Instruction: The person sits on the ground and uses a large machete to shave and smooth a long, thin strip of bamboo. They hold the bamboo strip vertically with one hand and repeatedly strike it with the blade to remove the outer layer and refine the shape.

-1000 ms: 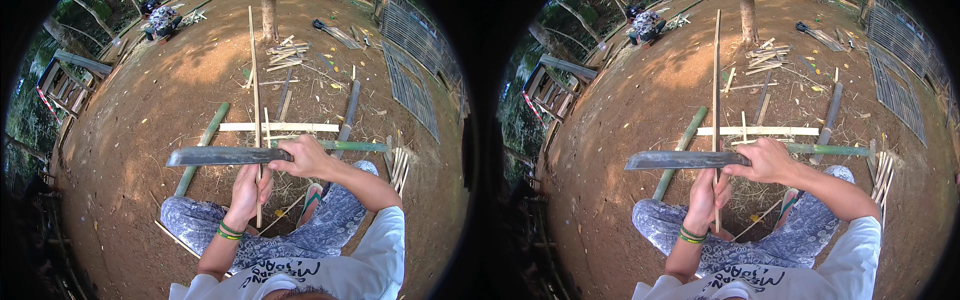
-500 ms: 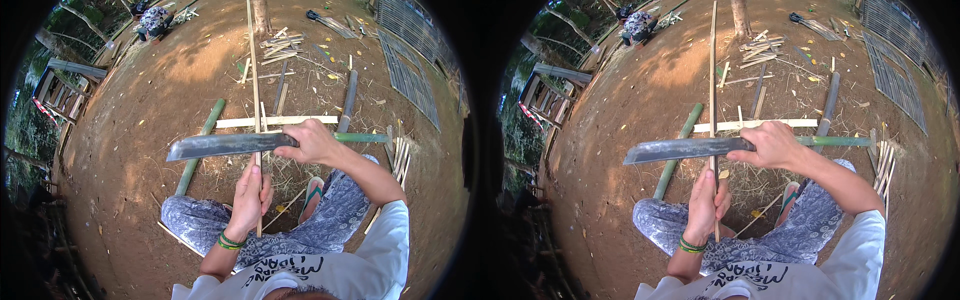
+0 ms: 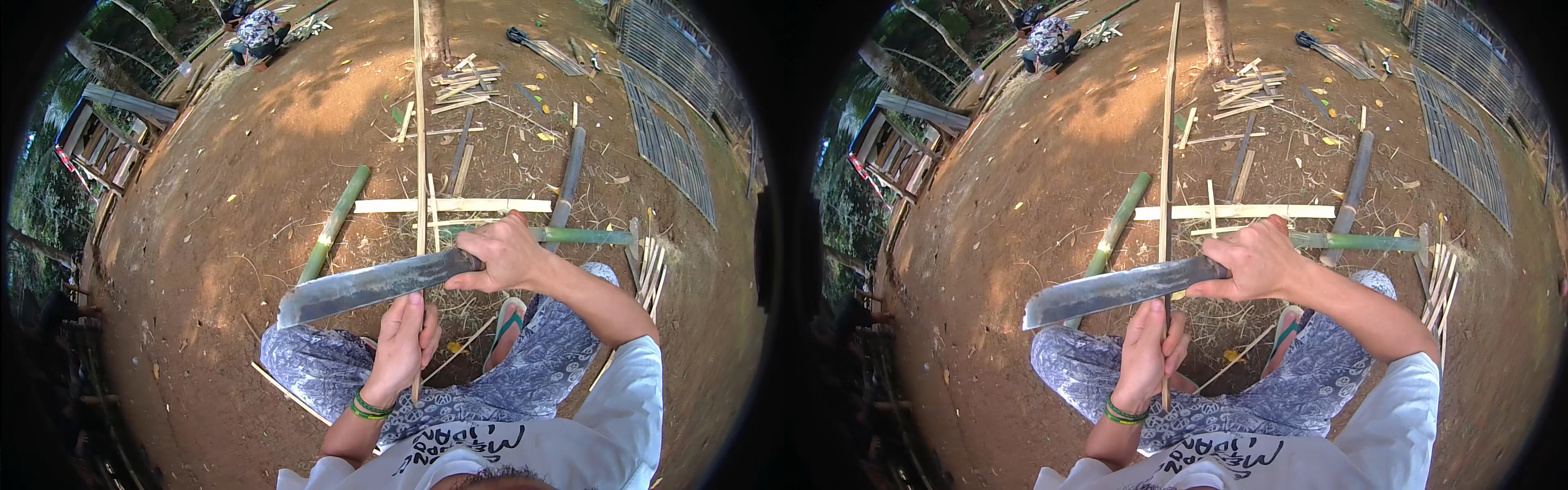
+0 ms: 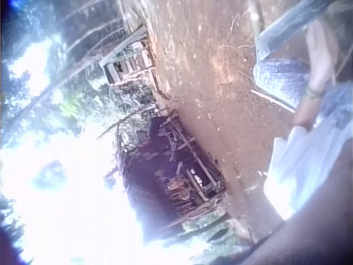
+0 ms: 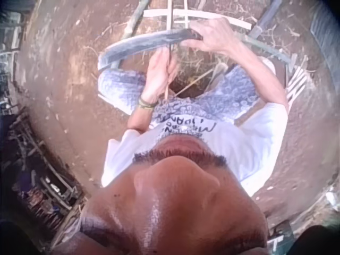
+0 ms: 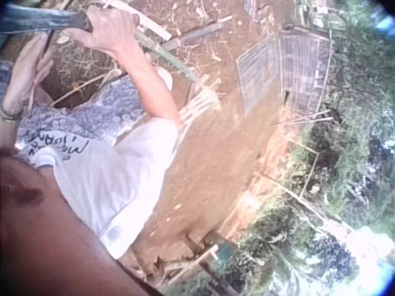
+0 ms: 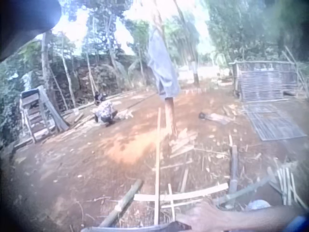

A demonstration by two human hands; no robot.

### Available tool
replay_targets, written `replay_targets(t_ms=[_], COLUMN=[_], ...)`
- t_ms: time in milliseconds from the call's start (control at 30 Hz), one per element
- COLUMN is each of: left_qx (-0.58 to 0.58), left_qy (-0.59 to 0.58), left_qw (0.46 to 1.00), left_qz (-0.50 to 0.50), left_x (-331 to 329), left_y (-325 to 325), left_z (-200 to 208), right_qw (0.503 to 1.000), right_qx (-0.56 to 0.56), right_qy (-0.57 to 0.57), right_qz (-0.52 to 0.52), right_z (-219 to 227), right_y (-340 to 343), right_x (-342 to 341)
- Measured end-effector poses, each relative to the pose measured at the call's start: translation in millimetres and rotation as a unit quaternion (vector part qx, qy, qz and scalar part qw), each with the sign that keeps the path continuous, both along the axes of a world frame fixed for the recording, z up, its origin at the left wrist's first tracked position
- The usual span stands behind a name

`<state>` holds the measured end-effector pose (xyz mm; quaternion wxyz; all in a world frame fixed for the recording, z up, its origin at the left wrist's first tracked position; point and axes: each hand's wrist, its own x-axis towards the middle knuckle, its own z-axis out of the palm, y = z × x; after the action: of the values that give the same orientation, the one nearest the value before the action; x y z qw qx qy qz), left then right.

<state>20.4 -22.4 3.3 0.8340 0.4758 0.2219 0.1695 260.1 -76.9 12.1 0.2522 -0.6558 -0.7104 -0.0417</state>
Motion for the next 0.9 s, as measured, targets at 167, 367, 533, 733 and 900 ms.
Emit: replay_targets(t_ms=[167,367,533,733,900], left_qx=[0.014,-0.004,0.006,0.015,0.011], left_qy=[0.019,0.014,0.023,0.023,0.025], left_qw=[1.0,1.0,1.0,0.999,1.0], left_qz=[-0.005,0.007,-0.007,-0.023,-0.016], left_x=[-13.9,-25.0,-31.3,-44.7,-47.4], left_y=[-1.6,-6.9,-10.8,-17.7,-17.8], left_z=[-1.7,1.0,-0.1,-2.8,-4.4], right_qw=[0.999,0.996,0.995,0.994,0.999], right_qx=[0.008,-0.018,0.027,-0.013,0.021], right_qy=[-0.025,-0.086,-0.014,0.033,-0.004], right_qz=[-0.02,0.002,-0.092,-0.106,-0.042], right_z=[1.3,5.4,-2.6,7.0,0.9], right_y=[2.9,-3.5,8.1,11.6,9.3], right_x=[6.1,-13.4,14.3,31.1,25.6])
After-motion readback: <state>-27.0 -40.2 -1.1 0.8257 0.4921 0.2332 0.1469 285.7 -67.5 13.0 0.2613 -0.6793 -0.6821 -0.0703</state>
